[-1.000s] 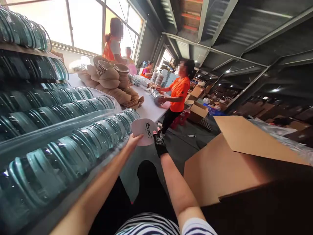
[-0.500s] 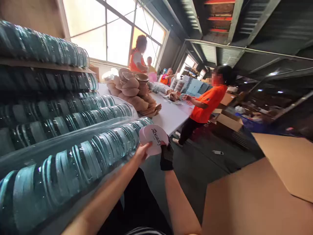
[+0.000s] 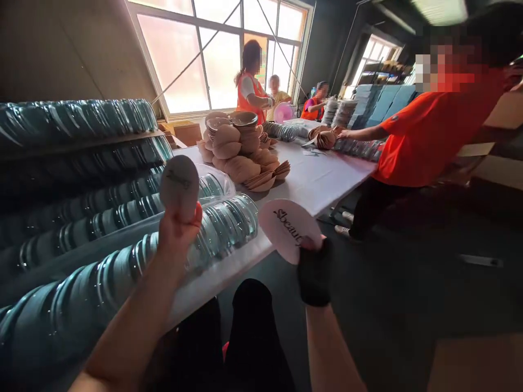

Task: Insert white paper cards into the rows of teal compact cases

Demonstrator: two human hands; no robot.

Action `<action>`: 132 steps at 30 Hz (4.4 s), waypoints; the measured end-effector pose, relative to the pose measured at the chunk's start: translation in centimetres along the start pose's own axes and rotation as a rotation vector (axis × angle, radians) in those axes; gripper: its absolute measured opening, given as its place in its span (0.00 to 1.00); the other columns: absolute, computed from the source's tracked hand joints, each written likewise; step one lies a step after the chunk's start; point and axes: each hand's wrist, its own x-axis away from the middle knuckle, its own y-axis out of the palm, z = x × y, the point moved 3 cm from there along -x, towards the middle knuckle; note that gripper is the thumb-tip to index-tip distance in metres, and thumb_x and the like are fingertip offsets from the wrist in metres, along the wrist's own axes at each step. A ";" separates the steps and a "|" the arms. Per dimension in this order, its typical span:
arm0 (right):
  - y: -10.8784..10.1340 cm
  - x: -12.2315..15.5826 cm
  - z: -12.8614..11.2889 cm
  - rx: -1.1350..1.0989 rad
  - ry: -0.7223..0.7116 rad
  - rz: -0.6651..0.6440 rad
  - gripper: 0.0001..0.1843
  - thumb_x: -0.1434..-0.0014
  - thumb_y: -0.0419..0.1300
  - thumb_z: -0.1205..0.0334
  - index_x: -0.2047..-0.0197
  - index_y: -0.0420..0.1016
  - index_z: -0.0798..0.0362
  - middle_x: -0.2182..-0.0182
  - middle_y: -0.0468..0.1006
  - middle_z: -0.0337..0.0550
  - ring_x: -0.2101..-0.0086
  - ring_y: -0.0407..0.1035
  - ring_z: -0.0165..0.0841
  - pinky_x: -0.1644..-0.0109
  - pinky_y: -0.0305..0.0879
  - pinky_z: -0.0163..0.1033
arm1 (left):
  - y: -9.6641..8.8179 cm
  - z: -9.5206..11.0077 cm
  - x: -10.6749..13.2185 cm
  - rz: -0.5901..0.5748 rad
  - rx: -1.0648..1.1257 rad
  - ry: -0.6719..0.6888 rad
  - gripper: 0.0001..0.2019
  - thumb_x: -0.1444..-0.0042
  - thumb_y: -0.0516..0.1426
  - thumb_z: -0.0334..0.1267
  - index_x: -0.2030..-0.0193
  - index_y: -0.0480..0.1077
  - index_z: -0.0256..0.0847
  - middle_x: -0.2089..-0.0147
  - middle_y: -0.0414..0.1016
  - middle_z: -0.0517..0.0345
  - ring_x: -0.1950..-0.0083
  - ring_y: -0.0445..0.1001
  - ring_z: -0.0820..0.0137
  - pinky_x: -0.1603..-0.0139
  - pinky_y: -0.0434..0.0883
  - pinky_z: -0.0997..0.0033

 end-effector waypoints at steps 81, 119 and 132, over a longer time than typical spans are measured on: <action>15.7 2.5 -13.5 0.045 -0.816 -0.520 0.21 0.34 0.48 0.59 0.42 0.71 0.51 0.44 0.73 0.48 0.42 0.64 0.37 0.35 0.59 0.46 | -1.3 -3.5 -1.2 -0.031 -0.226 0.233 0.08 0.54 0.64 0.29 0.64 0.77 0.38 0.67 0.80 0.57 0.57 0.79 0.63 0.51 0.73 0.63; 8.6 7.5 -8.3 0.736 -0.609 -0.699 0.22 0.32 0.44 0.55 0.49 0.75 0.54 0.73 0.80 0.48 0.77 0.71 0.33 0.75 0.50 0.35 | -4.1 0.9 -2.8 0.105 -0.067 0.210 0.17 0.50 0.62 0.23 0.53 0.74 0.41 0.54 0.81 0.54 0.48 0.78 0.64 0.42 0.72 0.56; 15.4 5.6 -8.7 0.774 -0.665 -0.827 0.22 0.29 0.39 0.55 0.50 0.71 0.54 0.67 0.80 0.50 0.69 0.73 0.36 0.71 0.45 0.36 | -3.9 1.2 -3.0 0.107 -0.067 0.218 0.17 0.49 0.61 0.23 0.52 0.74 0.40 0.55 0.81 0.54 0.49 0.78 0.64 0.43 0.72 0.56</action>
